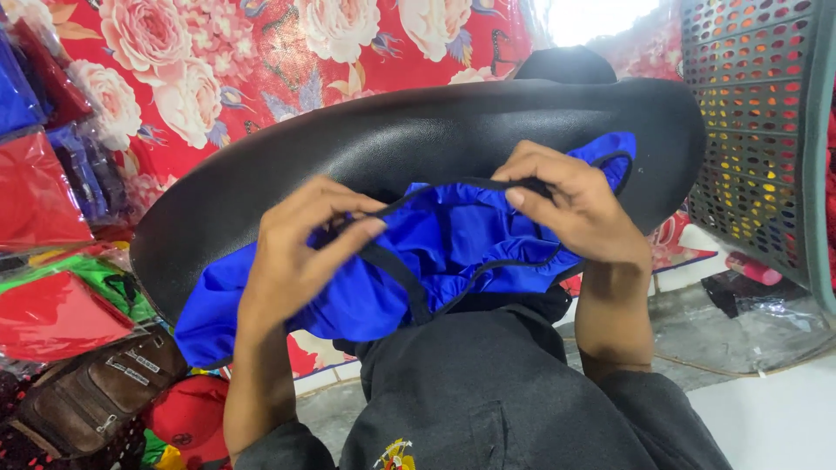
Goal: Fitting a blue elasticated fabric cover onto a black motorcycle seat and adjusting the edges for a proper fit.
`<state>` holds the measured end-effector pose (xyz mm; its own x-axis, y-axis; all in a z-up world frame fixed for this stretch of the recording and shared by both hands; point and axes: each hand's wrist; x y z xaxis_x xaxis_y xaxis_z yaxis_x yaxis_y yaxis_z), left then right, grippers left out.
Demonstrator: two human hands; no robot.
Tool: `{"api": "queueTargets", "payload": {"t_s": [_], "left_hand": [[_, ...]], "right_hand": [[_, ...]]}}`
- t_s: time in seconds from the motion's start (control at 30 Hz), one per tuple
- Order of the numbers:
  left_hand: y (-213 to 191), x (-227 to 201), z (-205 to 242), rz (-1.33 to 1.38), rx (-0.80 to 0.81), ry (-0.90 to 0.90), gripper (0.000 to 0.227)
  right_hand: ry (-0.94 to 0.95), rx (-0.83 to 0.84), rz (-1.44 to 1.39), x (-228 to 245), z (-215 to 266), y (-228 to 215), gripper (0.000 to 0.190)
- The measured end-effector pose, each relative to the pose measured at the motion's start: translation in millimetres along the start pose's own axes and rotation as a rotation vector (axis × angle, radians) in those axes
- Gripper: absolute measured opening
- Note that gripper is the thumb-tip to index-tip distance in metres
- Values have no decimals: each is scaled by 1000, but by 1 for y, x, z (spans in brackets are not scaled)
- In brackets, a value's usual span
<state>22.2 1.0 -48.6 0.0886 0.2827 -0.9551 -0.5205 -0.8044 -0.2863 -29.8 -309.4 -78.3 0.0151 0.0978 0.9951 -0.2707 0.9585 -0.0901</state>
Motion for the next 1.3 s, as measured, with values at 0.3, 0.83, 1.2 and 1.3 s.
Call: {"api": "queueTargets", "payload": {"t_s": [0.3, 0.83, 1.2, 1.3], "left_hand": [[7, -11, 47, -721, -610, 543, 23], [22, -71, 15, -1074, -233, 467, 31], [45, -40, -19, -742, -275, 726, 16], [44, -26, -14, -775, -343, 715, 15]], "right_hand": [[-550, -500, 1083, 27, 18, 38, 22], [-782, -745, 771, -8, 4, 72, 30], [-552, -437, 961, 20, 11, 24, 23], [-574, -379, 978, 20, 14, 12, 7]]}}
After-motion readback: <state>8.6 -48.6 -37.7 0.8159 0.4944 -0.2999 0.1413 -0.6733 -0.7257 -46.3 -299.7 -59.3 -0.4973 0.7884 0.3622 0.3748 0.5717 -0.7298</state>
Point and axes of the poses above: each hand's wrist, its own z-axis away from the middle knuckle, its own y-axis out of the palm, x = y × z, and after that the axes turned 1 degree about -y, right-handed
